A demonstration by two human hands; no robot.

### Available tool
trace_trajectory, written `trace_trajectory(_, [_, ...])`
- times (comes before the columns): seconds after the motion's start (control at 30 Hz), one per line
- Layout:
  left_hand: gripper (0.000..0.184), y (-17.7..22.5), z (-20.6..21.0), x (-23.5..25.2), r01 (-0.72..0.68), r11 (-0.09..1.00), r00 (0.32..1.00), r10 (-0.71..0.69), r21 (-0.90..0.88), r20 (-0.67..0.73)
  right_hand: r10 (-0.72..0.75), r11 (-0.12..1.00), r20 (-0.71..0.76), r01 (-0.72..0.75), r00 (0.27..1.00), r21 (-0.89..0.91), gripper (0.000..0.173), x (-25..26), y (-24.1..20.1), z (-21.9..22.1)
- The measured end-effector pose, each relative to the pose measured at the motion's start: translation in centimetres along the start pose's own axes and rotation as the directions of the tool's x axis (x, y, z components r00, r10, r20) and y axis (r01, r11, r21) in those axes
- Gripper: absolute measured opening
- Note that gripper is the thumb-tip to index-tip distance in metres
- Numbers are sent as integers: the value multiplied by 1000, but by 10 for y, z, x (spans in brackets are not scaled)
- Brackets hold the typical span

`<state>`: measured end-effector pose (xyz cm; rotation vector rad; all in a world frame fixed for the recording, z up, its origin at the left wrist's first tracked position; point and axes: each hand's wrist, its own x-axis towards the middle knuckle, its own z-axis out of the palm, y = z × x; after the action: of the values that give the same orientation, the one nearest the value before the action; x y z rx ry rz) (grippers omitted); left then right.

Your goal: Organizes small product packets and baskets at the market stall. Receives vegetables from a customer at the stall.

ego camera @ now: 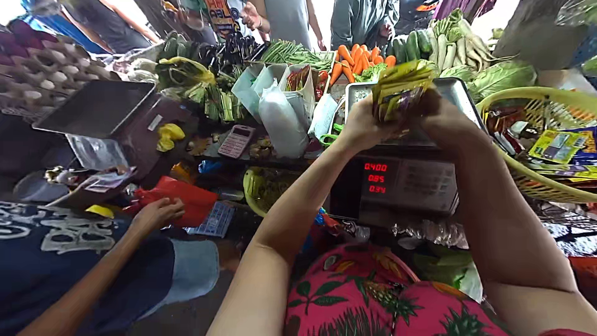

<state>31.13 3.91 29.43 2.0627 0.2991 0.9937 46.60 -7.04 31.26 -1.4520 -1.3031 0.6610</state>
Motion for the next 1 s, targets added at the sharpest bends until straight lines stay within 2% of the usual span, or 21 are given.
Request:
trace_trajectory(0.1, [55,10,-15,-5,8,1000,995,-9,-11,-101,-115,982,63,104,991,158,70,12,-23,14])
trace_trajectory(0.2, [66,-4,-16,-8,8,1000,981,-7,5,-192,-191,976,210,162,959,146,80,29,-23,18])
trace_trajectory(0.27, [85,-9,-16,-9,93,987,990,-78,134,-114,-166,984,283,142,945,104,81,31,-18,12])
trace_trajectory(0.3, [88,-12,-15,-9,138,965,990,-126,225,-64,-115,993,278,105,954,48,84,29,-13,8])
trace_trajectory(0.37, [86,-14,-14,-10,155,923,987,-158,352,-20,-29,1000,232,28,972,9,84,26,-4,6])
trace_trajectory(0.47, [87,-10,-21,-9,107,934,994,-103,340,-31,-26,999,226,18,974,38,73,31,3,12])
trace_trajectory(0.57, [78,-1,-35,-15,87,970,986,-52,226,-157,-149,989,238,141,960,53,69,36,-14,26])
trace_trajectory(0.63, [74,11,-53,-23,58,980,967,-8,192,-253,-284,959,294,274,913,74,68,39,-40,37])
trace_trajectory(0.7, [72,25,-81,-39,30,983,943,33,183,-331,-364,915,381,402,850,-23,59,46,-71,55])
trace_trajectory(0.77, [69,28,-111,-65,22,975,909,72,219,-410,-324,872,456,449,829,-196,33,54,-100,88])
trace_trajectory(0.83, [67,20,-137,-98,32,971,845,101,238,-526,-267,864,556,451,787,-223,21,63,-119,134])
trace_trajectory(0.87, [68,14,-146,-116,62,970,794,96,237,-600,-250,883,607,434,755,-176,25,70,-121,159])
trace_trajectory(0.93, [68,-6,-157,-152,125,980,681,29,155,-732,-173,911,674,377,718,-167,46,81,-116,212])
trace_trajectory(1.0, [63,-43,-161,-189,105,991,605,1,81,-796,6,872,671,324,742,-366,82,82,-101,266])
